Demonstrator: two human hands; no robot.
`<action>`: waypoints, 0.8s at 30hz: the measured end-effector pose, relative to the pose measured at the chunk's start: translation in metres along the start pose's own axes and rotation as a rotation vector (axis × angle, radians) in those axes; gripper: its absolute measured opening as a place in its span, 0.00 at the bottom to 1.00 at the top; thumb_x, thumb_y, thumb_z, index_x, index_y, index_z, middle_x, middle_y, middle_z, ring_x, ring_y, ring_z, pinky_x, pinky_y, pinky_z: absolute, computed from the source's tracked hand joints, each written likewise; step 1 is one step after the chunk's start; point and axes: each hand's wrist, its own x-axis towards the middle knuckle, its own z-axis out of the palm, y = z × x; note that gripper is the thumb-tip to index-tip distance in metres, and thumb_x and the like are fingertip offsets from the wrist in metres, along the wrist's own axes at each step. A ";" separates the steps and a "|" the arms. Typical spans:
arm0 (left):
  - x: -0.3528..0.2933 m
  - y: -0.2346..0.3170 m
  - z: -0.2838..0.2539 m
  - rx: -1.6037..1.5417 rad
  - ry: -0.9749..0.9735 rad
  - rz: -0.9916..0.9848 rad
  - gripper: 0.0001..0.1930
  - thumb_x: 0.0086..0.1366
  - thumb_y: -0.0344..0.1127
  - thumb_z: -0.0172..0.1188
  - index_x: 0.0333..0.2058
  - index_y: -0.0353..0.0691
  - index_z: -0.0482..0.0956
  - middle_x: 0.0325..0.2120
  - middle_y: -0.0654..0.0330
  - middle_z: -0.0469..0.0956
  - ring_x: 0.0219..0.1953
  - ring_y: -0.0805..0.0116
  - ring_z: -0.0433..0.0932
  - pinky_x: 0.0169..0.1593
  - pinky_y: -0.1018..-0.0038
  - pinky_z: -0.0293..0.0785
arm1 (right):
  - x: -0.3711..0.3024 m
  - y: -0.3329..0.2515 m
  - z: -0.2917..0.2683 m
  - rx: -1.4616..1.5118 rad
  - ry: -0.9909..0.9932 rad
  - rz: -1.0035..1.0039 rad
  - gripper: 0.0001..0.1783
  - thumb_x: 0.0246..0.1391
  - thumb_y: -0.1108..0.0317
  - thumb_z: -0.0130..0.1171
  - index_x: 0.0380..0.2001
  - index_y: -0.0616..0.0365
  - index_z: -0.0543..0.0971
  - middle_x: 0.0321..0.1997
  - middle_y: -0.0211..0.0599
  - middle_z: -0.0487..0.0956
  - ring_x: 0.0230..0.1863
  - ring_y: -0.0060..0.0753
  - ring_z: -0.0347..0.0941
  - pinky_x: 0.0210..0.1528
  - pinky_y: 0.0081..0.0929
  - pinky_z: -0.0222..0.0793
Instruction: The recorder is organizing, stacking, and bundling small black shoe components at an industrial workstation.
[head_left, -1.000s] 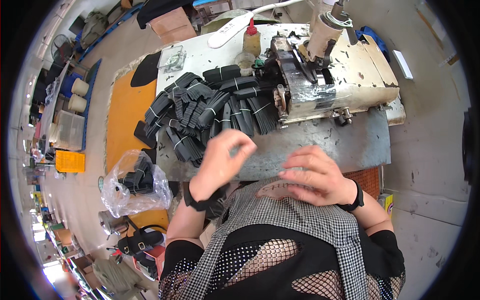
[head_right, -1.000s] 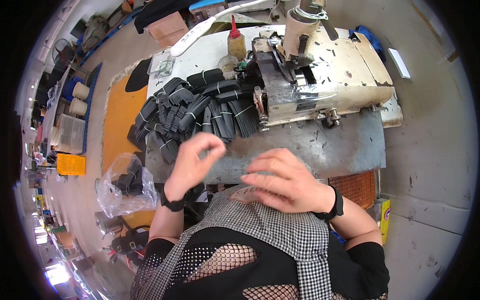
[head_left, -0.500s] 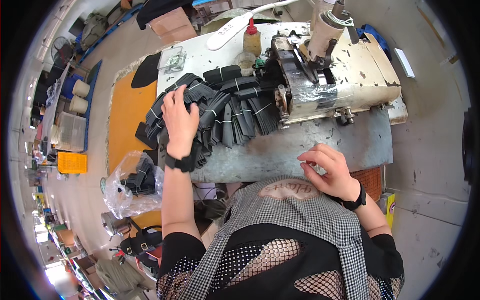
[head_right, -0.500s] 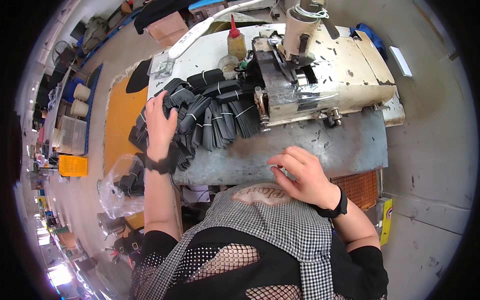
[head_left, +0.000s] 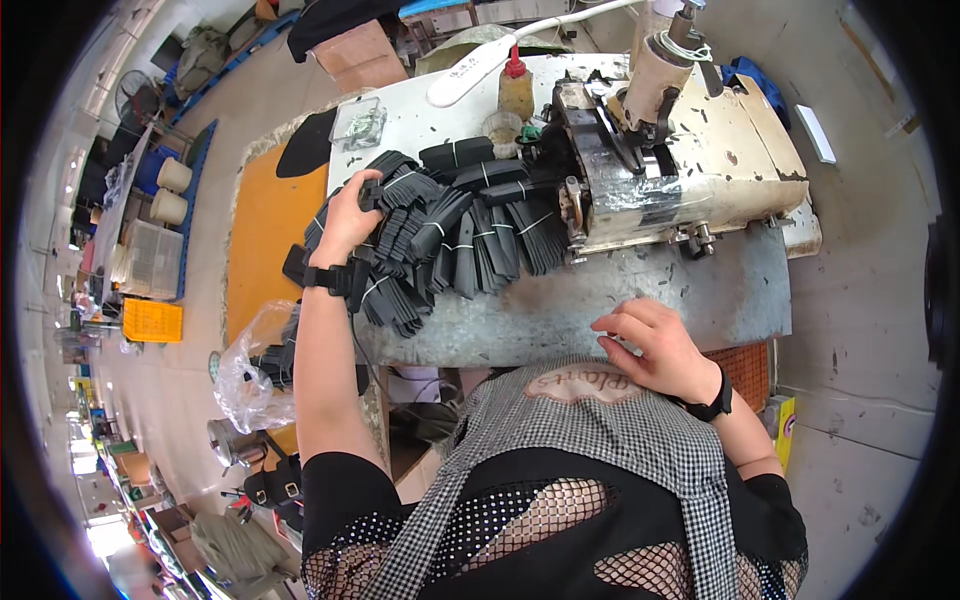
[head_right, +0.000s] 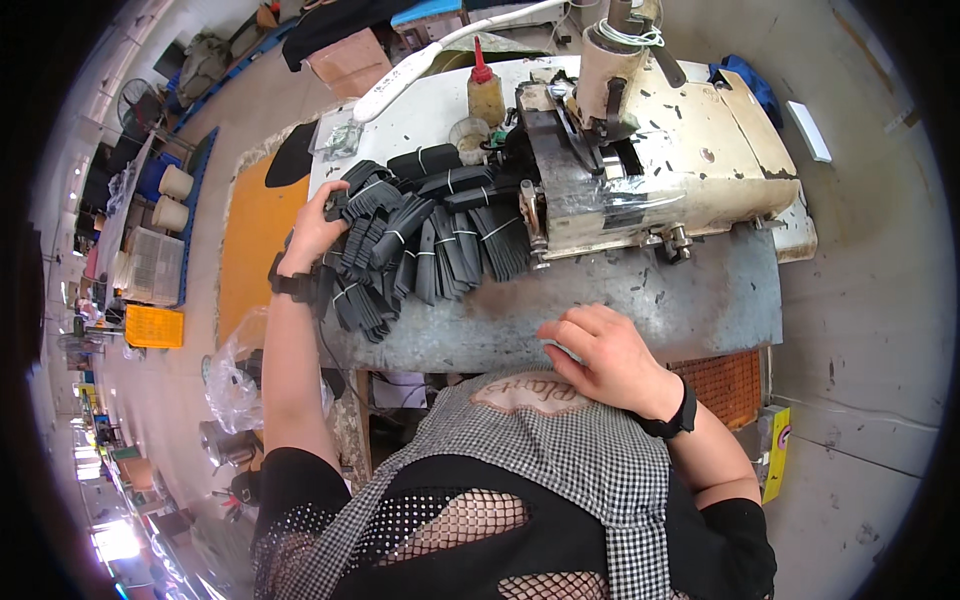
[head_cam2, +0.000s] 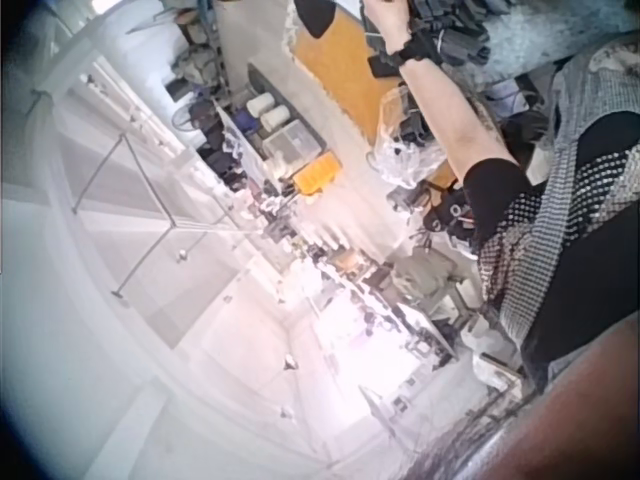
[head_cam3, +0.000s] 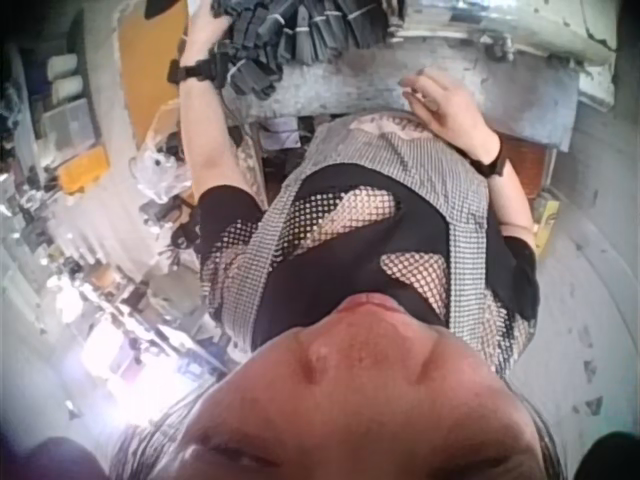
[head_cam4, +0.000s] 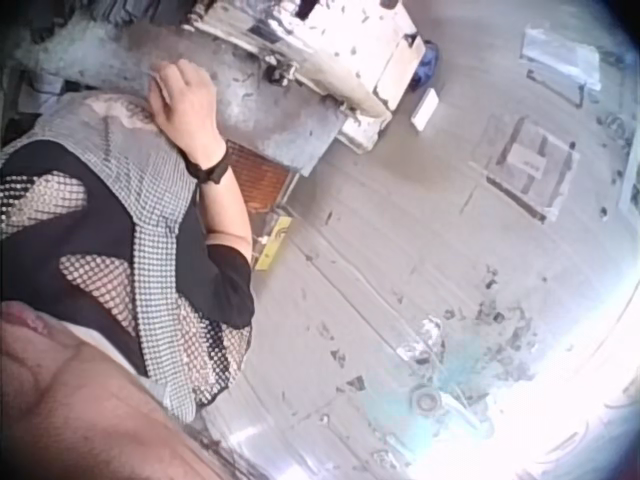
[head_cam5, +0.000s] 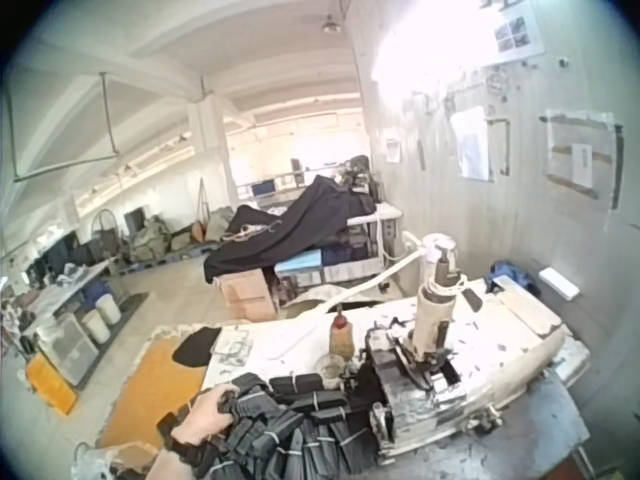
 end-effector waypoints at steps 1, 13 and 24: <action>-0.001 -0.005 0.000 0.023 -0.004 0.037 0.30 0.47 0.21 0.61 0.52 0.43 0.70 0.37 0.55 0.77 0.41 0.66 0.76 0.46 0.75 0.70 | -0.001 0.001 0.000 -0.003 -0.018 -0.007 0.11 0.43 0.74 0.61 0.34 0.57 0.75 0.26 0.36 0.71 0.29 0.42 0.71 0.31 0.34 0.67; -0.082 0.064 -0.010 -1.285 0.350 0.059 0.24 0.54 0.19 0.59 0.51 0.34 0.67 0.44 0.52 0.72 0.45 0.61 0.75 0.46 0.62 0.80 | 0.001 0.006 -0.005 0.288 -0.052 0.197 0.15 0.45 0.72 0.64 0.39 0.59 0.76 0.28 0.36 0.75 0.31 0.33 0.74 0.34 0.26 0.70; -0.134 0.187 0.110 -0.604 -0.157 0.826 0.36 0.43 0.19 0.60 0.55 0.33 0.63 0.56 0.45 0.66 0.64 0.49 0.60 0.67 0.55 0.48 | 0.026 0.007 0.003 1.287 0.289 0.658 0.21 0.60 0.58 0.54 0.51 0.61 0.70 0.45 0.31 0.75 0.46 0.20 0.71 0.47 0.21 0.70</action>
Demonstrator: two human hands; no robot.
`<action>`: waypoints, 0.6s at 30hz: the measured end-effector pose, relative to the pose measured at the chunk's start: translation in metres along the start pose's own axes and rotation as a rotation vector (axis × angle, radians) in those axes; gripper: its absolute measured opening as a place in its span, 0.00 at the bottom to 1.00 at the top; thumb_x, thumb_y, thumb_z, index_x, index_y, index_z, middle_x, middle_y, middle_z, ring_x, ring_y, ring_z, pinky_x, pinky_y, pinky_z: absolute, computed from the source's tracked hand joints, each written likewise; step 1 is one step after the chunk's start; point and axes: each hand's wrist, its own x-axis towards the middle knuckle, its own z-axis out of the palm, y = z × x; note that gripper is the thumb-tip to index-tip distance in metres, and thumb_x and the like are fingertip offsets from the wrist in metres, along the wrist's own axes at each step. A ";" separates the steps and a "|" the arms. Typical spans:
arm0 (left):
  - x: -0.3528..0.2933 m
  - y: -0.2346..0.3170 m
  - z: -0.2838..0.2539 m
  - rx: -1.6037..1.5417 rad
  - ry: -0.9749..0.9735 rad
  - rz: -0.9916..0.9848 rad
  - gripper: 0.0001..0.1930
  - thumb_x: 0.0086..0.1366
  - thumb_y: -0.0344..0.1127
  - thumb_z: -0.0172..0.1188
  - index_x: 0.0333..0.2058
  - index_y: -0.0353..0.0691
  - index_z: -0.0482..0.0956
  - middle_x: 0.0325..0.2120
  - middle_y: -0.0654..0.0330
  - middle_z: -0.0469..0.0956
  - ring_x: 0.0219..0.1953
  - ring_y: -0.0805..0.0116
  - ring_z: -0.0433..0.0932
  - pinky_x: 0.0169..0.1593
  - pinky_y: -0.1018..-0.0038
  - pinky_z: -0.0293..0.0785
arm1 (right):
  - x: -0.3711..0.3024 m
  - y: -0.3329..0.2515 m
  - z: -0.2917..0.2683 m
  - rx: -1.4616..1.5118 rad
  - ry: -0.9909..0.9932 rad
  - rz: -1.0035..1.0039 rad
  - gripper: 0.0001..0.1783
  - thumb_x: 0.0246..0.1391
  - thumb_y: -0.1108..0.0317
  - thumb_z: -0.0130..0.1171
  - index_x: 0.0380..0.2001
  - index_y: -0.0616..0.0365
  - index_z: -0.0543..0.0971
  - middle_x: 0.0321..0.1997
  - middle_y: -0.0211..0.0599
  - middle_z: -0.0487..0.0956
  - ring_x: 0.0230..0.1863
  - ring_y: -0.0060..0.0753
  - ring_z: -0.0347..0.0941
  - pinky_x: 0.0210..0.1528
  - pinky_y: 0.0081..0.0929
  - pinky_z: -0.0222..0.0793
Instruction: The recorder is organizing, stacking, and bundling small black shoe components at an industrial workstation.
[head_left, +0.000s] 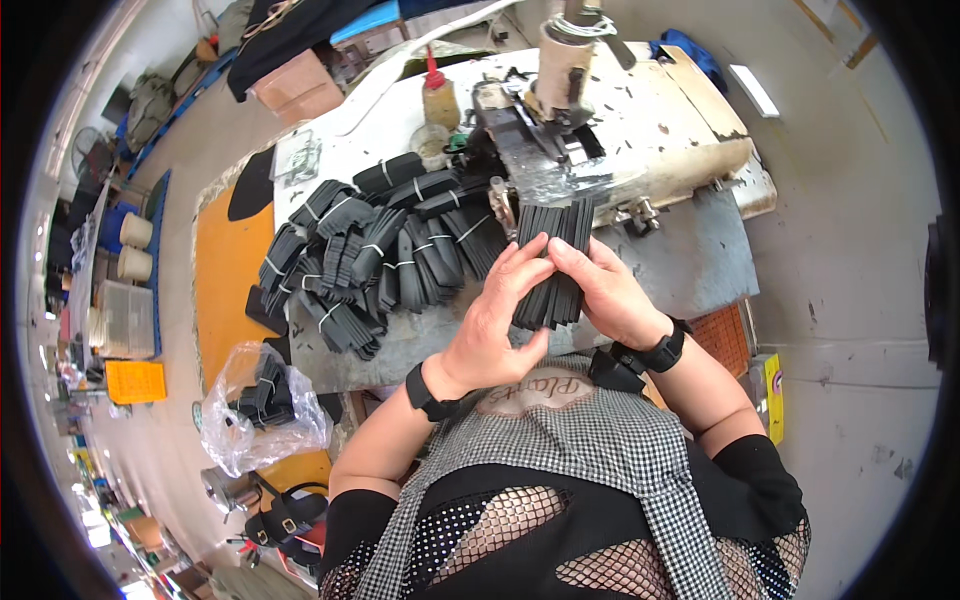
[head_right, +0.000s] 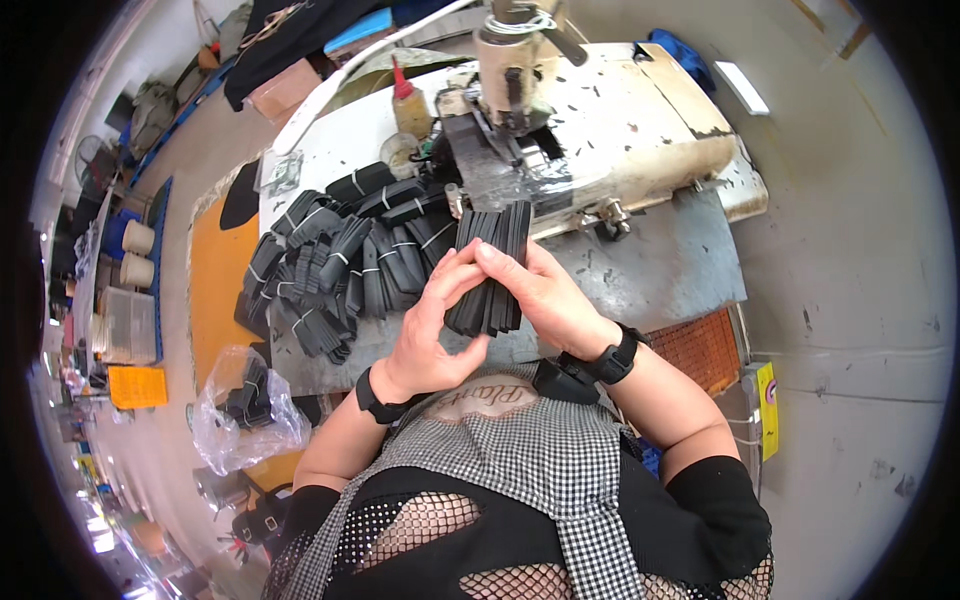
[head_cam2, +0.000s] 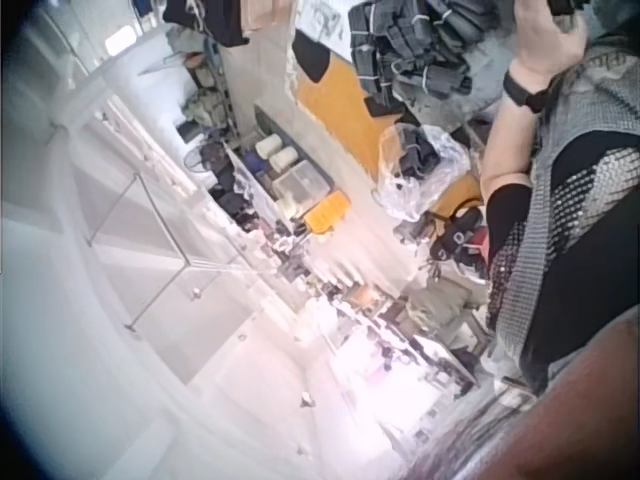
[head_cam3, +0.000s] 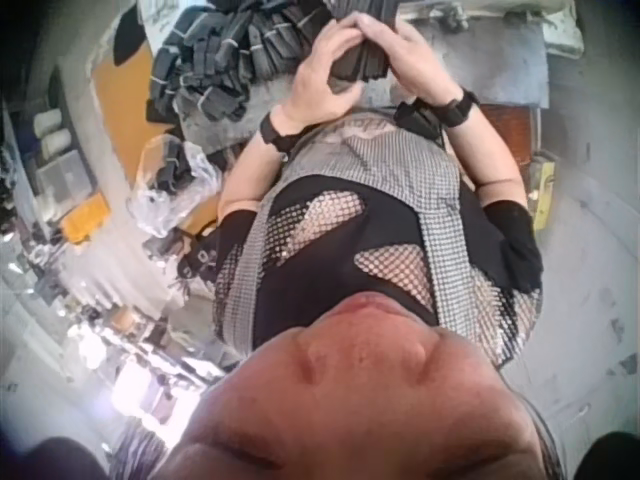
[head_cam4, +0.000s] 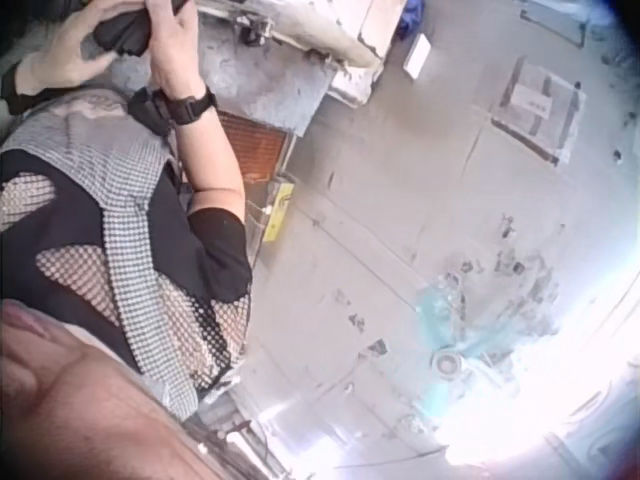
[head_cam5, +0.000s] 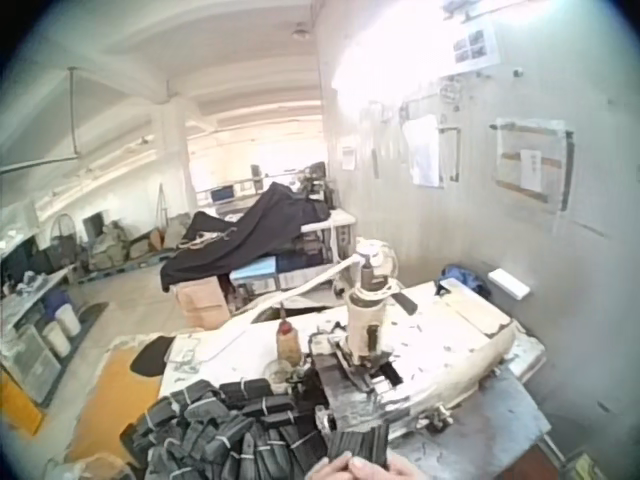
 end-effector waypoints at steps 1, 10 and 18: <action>0.001 0.000 0.000 -0.086 -0.093 -0.012 0.38 0.46 0.24 0.62 0.58 0.32 0.57 0.59 0.45 0.60 0.65 0.53 0.56 0.68 0.58 0.44 | -0.003 0.002 -0.006 0.006 0.018 -0.006 0.21 0.60 0.58 0.54 0.51 0.61 0.70 0.45 0.31 0.75 0.46 0.20 0.71 0.47 0.21 0.70; 0.009 -0.041 0.050 -0.232 -0.206 -0.526 0.50 0.45 0.49 0.73 0.60 0.32 0.54 0.53 0.48 0.66 0.57 0.60 0.66 0.57 0.67 0.65 | -0.005 0.031 -0.045 0.085 0.152 0.019 0.20 0.59 0.58 0.56 0.49 0.60 0.71 0.45 0.31 0.75 0.46 0.22 0.72 0.49 0.23 0.68; 0.003 -0.085 0.088 0.330 -0.364 -0.652 0.44 0.41 0.46 0.72 0.54 0.28 0.63 0.48 0.41 0.67 0.53 0.46 0.65 0.56 0.59 0.63 | -0.011 0.082 -0.097 -0.295 0.424 -0.146 0.25 0.54 0.57 0.61 0.49 0.60 0.69 0.44 0.33 0.75 0.44 0.31 0.71 0.50 0.27 0.66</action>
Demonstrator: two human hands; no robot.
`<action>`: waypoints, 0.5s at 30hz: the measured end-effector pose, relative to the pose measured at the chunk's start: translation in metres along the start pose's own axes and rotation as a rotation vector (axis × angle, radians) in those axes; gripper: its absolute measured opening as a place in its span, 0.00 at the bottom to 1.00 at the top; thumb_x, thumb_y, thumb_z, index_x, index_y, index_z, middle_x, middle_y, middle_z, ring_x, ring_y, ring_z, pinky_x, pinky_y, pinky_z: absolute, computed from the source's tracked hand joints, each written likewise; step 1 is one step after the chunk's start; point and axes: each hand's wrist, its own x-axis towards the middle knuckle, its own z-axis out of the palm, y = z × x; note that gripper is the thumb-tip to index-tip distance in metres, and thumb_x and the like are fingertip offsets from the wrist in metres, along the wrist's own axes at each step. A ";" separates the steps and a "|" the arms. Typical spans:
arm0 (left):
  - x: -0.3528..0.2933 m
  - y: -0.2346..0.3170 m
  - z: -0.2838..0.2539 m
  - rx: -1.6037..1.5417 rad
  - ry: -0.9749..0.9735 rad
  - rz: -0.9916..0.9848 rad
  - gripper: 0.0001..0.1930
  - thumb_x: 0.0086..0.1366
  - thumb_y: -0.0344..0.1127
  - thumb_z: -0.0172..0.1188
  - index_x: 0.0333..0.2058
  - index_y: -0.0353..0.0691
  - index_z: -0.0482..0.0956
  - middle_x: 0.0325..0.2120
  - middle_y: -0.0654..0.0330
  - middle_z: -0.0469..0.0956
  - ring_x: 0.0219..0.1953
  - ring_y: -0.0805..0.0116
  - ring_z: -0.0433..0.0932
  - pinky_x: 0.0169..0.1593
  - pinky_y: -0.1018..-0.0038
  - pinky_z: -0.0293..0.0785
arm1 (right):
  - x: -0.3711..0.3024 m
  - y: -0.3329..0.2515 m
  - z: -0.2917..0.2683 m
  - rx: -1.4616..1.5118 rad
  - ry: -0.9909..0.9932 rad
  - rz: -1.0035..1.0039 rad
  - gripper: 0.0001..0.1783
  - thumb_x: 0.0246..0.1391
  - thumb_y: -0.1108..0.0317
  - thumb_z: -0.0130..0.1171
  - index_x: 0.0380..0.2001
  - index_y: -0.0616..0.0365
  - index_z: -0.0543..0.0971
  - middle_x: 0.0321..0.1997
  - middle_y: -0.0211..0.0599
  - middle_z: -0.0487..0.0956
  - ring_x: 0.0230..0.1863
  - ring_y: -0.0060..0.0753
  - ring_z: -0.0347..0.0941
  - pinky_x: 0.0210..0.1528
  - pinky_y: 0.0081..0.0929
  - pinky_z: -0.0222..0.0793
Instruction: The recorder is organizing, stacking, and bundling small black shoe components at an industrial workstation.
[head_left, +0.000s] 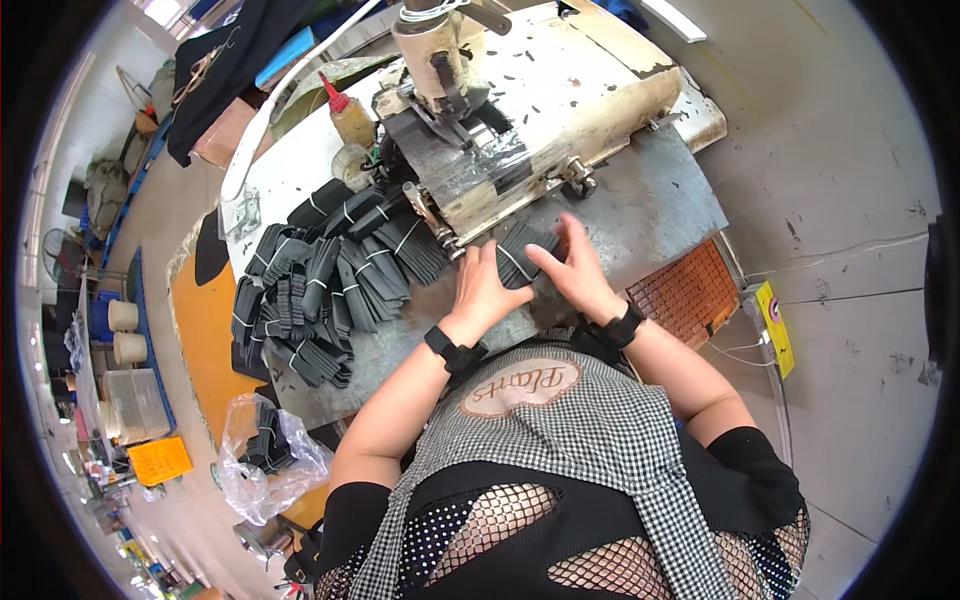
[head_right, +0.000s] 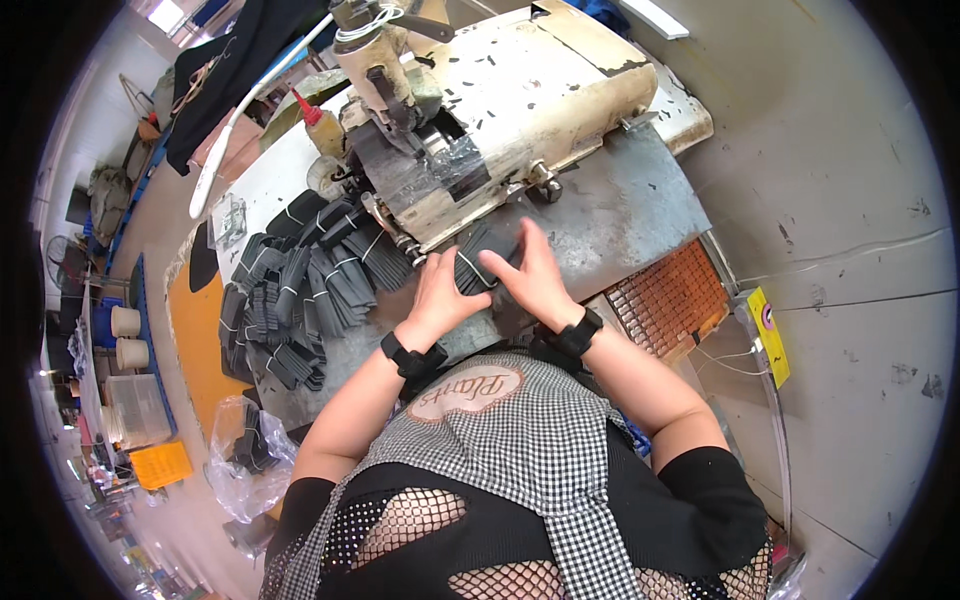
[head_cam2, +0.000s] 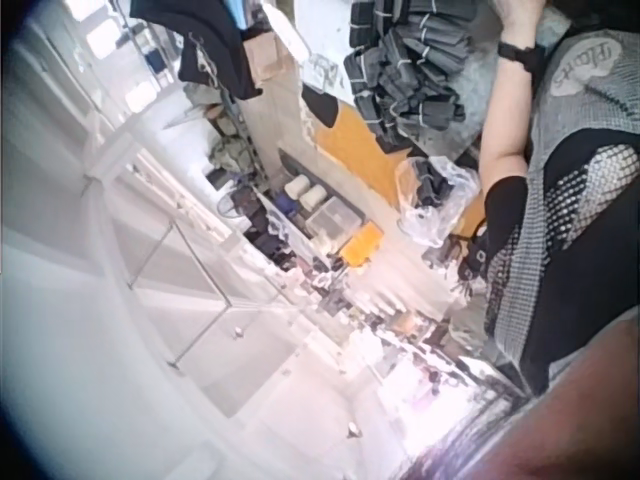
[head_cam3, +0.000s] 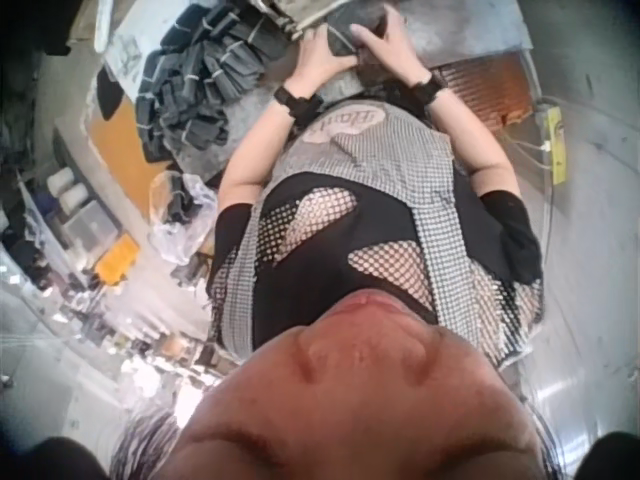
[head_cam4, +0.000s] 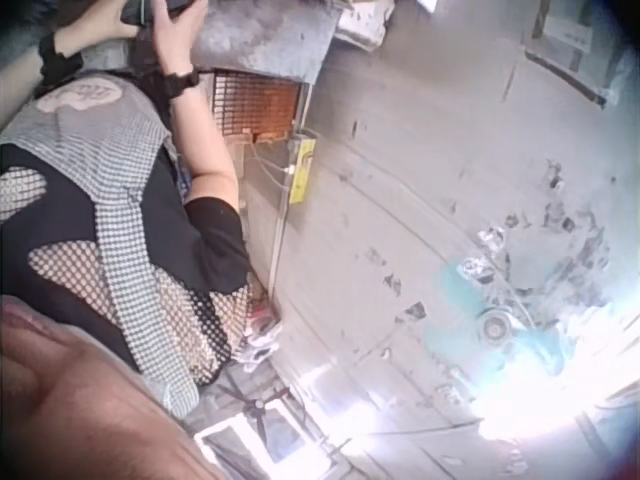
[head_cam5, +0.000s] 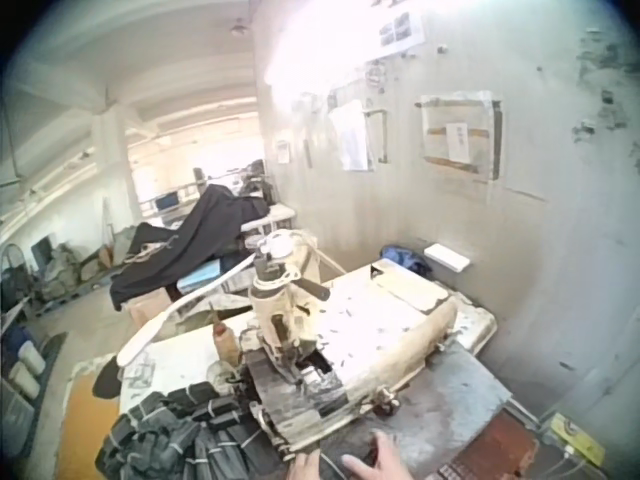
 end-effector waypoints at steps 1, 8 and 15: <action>-0.002 0.001 0.001 0.176 -0.015 -0.019 0.46 0.40 0.46 0.72 0.55 0.27 0.61 0.51 0.39 0.64 0.56 0.45 0.62 0.59 0.57 0.60 | -0.002 -0.001 -0.005 -0.456 0.183 -0.318 0.23 0.50 0.59 0.63 0.46 0.60 0.71 0.40 0.35 0.75 0.42 0.37 0.70 0.47 0.30 0.66; -0.013 -0.020 0.032 0.469 0.182 0.304 0.50 0.49 0.44 0.68 0.62 0.25 0.47 0.60 0.39 0.53 0.64 0.45 0.51 0.66 0.53 0.44 | -0.006 0.014 0.002 -0.923 -0.015 -0.366 0.13 0.41 0.63 0.65 0.28 0.57 0.75 0.30 0.42 0.74 0.37 0.47 0.71 0.41 0.39 0.67; -0.016 -0.023 0.035 0.522 0.149 0.289 0.45 0.52 0.39 0.65 0.61 0.24 0.48 0.56 0.40 0.57 0.60 0.45 0.55 0.64 0.54 0.47 | 0.001 0.008 0.007 -1.247 -0.077 -0.394 0.11 0.41 0.66 0.58 0.26 0.62 0.75 0.26 0.44 0.76 0.30 0.49 0.73 0.38 0.41 0.67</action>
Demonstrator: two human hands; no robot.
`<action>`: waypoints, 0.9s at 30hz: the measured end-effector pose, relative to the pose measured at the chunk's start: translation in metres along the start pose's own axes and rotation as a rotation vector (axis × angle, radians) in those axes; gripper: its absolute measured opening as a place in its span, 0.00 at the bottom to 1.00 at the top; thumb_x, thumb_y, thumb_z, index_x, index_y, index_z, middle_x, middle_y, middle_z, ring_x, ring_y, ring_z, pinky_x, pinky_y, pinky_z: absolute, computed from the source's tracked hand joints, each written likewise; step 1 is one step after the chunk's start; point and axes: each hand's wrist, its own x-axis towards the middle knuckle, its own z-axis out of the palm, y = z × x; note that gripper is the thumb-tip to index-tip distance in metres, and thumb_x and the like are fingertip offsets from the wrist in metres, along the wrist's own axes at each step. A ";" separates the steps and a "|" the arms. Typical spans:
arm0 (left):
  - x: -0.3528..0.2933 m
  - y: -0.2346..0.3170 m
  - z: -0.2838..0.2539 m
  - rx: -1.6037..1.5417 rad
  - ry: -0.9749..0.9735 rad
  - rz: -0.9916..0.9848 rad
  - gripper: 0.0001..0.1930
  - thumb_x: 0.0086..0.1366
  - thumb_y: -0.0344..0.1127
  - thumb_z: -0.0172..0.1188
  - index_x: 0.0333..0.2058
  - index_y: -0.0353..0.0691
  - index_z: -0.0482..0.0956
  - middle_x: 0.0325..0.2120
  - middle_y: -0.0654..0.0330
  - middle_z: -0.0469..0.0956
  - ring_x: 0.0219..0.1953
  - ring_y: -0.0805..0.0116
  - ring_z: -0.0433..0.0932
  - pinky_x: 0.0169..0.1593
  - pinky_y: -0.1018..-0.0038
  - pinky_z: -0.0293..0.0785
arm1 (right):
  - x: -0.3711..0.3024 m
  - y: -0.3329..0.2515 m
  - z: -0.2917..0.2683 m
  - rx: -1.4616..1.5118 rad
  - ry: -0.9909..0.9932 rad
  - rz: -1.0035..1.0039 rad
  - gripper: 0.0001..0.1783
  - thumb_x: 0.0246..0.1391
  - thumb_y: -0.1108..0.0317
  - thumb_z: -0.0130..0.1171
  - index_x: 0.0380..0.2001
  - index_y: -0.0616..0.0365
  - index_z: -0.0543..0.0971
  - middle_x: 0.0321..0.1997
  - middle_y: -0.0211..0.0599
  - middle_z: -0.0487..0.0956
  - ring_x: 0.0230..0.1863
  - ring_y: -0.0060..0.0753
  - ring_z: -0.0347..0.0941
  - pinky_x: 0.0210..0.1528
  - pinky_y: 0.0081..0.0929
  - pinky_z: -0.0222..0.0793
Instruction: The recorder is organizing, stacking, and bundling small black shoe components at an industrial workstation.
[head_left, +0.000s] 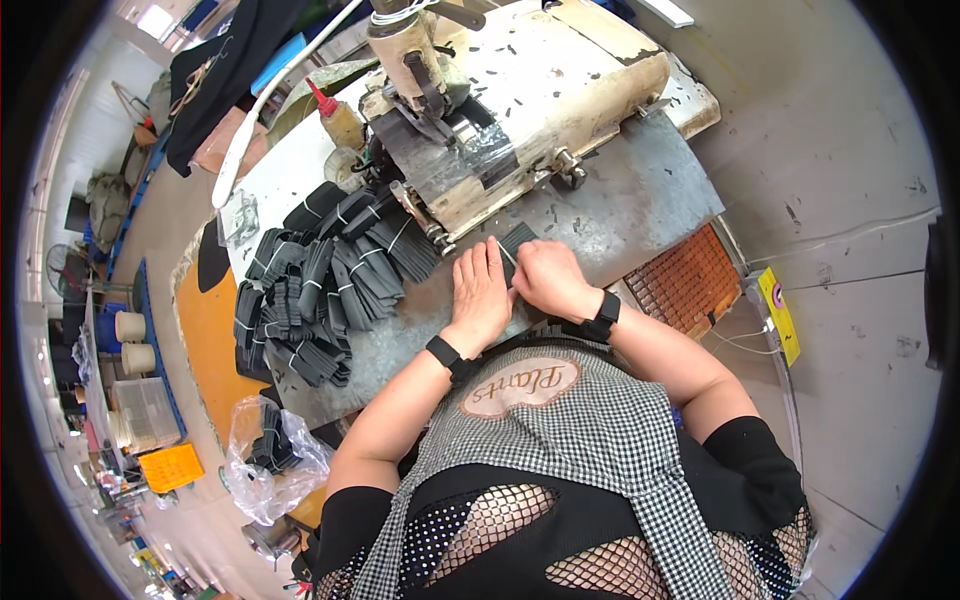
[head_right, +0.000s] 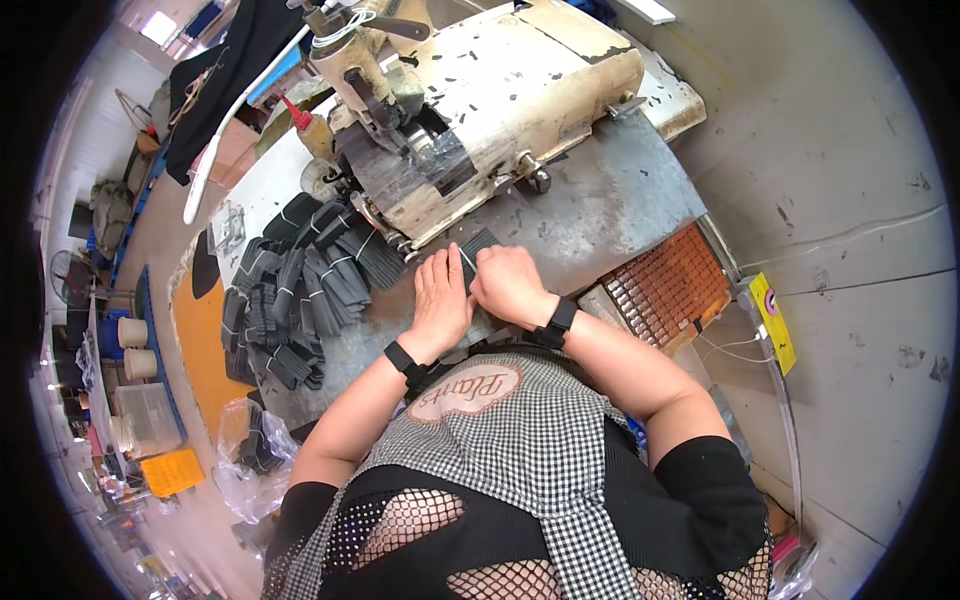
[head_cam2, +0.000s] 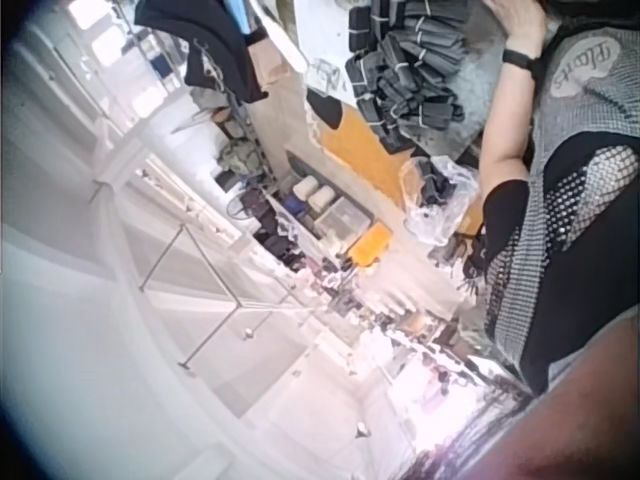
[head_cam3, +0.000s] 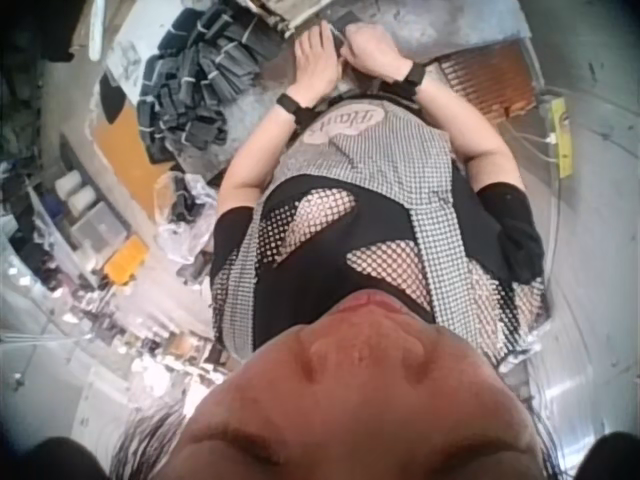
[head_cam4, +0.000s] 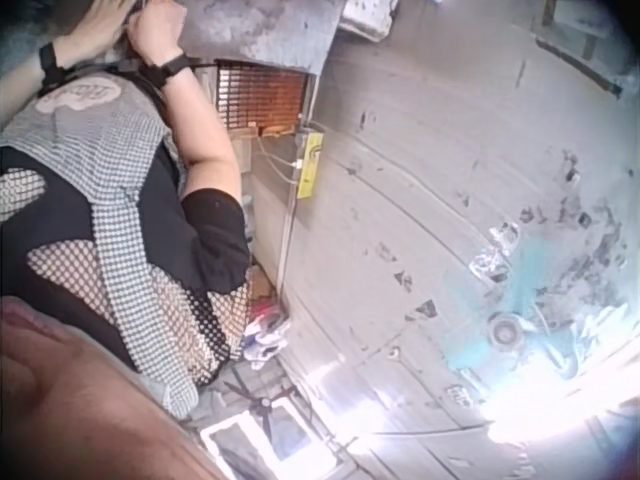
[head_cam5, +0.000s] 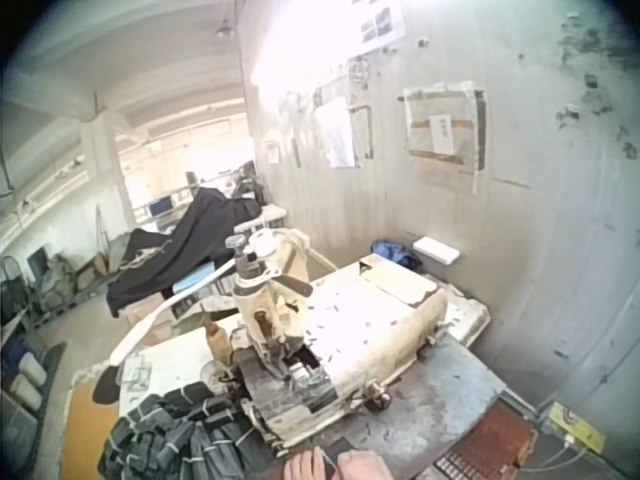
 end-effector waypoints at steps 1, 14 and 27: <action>-0.001 0.000 0.000 0.001 0.001 -0.003 0.45 0.52 0.39 0.65 0.61 0.24 0.48 0.56 0.40 0.57 0.60 0.45 0.55 0.64 0.54 0.47 | -0.002 0.000 -0.005 -0.098 0.018 0.000 0.11 0.40 0.66 0.58 0.25 0.63 0.74 0.26 0.45 0.76 0.30 0.48 0.73 0.37 0.41 0.67; 0.003 0.021 -0.016 -0.075 -0.001 -0.085 0.39 0.51 0.41 0.66 0.54 0.24 0.57 0.48 0.44 0.63 0.50 0.49 0.62 0.55 0.60 0.59 | 0.024 0.084 -0.006 -0.425 0.122 0.015 0.09 0.45 0.68 0.56 0.28 0.60 0.70 0.25 0.44 0.75 0.24 0.43 0.75 0.28 0.35 0.71; 0.022 0.036 -0.031 -0.028 -0.067 -0.261 0.31 0.47 0.46 0.69 0.40 0.30 0.66 0.39 0.48 0.67 0.45 0.50 0.67 0.48 0.60 0.68 | -0.010 0.064 -0.056 0.395 -0.021 0.328 0.18 0.44 0.58 0.65 0.28 0.64 0.78 0.26 0.49 0.79 0.32 0.47 0.78 0.36 0.37 0.73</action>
